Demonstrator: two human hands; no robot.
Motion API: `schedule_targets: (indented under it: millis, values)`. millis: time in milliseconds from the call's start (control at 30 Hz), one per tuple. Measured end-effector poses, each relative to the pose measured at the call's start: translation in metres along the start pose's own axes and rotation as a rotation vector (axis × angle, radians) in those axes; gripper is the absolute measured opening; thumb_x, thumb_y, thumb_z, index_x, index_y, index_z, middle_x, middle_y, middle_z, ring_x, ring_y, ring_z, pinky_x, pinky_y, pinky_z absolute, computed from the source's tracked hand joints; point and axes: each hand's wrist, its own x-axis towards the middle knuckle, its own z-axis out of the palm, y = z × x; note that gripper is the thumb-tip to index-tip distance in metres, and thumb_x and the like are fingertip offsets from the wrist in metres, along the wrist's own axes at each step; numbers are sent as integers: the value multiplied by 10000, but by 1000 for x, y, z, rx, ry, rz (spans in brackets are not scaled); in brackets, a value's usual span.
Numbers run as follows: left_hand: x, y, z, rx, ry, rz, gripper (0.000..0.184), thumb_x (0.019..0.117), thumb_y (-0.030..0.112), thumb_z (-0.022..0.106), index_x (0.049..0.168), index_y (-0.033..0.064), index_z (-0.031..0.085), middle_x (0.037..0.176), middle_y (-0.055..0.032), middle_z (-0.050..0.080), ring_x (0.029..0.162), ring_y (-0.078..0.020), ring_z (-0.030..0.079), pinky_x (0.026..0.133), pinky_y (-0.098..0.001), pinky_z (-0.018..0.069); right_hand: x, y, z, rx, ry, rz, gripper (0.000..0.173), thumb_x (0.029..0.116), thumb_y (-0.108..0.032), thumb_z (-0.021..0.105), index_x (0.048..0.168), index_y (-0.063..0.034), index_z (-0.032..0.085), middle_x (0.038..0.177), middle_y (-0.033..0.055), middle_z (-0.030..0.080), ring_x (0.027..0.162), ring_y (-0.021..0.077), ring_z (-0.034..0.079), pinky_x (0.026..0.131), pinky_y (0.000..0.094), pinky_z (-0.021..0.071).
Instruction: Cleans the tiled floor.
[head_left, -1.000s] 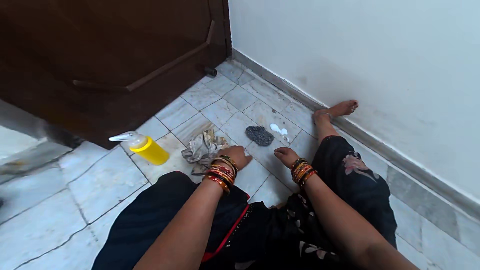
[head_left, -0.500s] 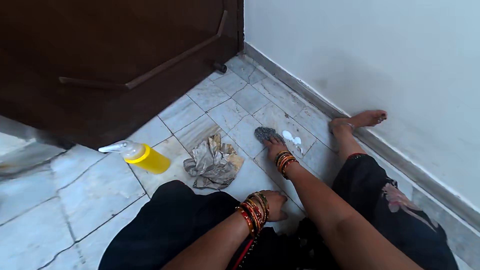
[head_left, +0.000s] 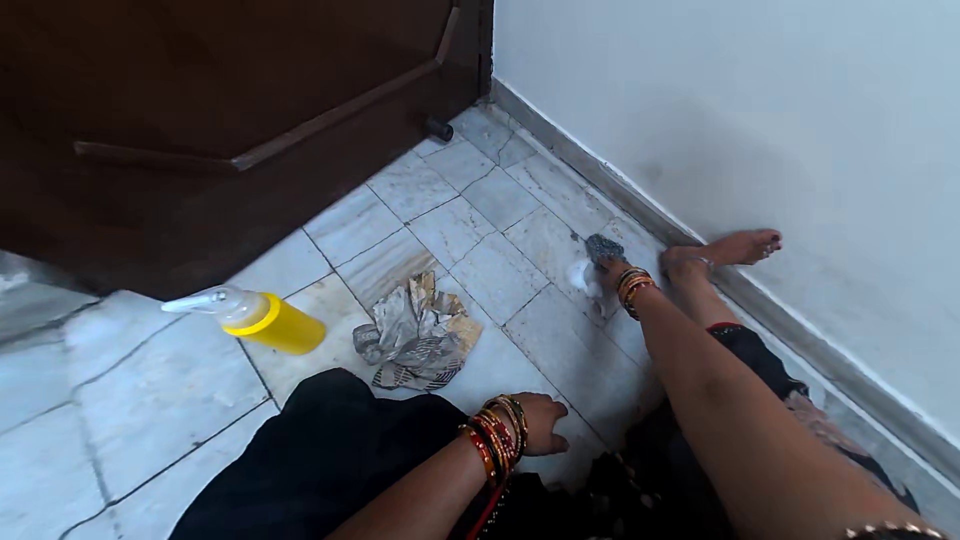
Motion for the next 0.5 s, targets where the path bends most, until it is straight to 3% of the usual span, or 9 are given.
schedule_targets:
  millis: [167, 300, 367, 433, 500]
  values:
    - [-1, 4, 1, 28, 10, -12, 614, 1074, 404, 517, 1562, 49, 401, 1524, -249, 485, 1412, -419, 478, 1143, -628, 366, -69, 0, 18, 89, -28, -1, 531, 1014, -147, 563, 1541, -165, 498, 1633, 176, 388, 1412, 446, 479, 1118, 668, 397]
    - [-1, 9, 7, 75, 21, -35, 615, 1072, 400, 522, 1557, 41, 404, 1523, -260, 480, 1413, -430, 471, 1143, -632, 364, -123, -23, 47, 106, -57, -39, 522, 1028, -130, 537, 1544, -200, 498, 1673, 139, 327, 1510, 425, 341, 1183, 625, 342]
    - [-2, 12, 10, 105, 24, -50, 617, 1072, 404, 519, 1560, 45, 400, 1523, -264, 474, 1409, -433, 475, 1138, -628, 376, -144, -37, 62, 84, -38, -14, 528, 1006, -129, 564, 1524, -223, 525, 1644, 130, 377, 1493, 407, 372, 1146, 615, 399]
    - [-3, 13, 12, 119, 25, -58, 617, 1070, 402, 522, 1558, 43, 403, 1517, -272, 475, 1401, -436, 481, 1131, -627, 383, -157, -51, 67, 51, -48, 6, 522, 998, -136, 571, 1512, -219, 539, 1609, 141, 409, 1473, 402, 388, 1116, 593, 435]
    - [-1, 13, 13, 116, 28, -61, 614, 1068, 401, 525, 1555, 45, 408, 1510, -270, 484, 1397, -436, 486, 1127, -630, 388, -153, -55, 76, 9, 3, -14, 516, 988, -145, 580, 1501, -198, 555, 1618, 141, 392, 1502, 392, 335, 1152, 579, 393]
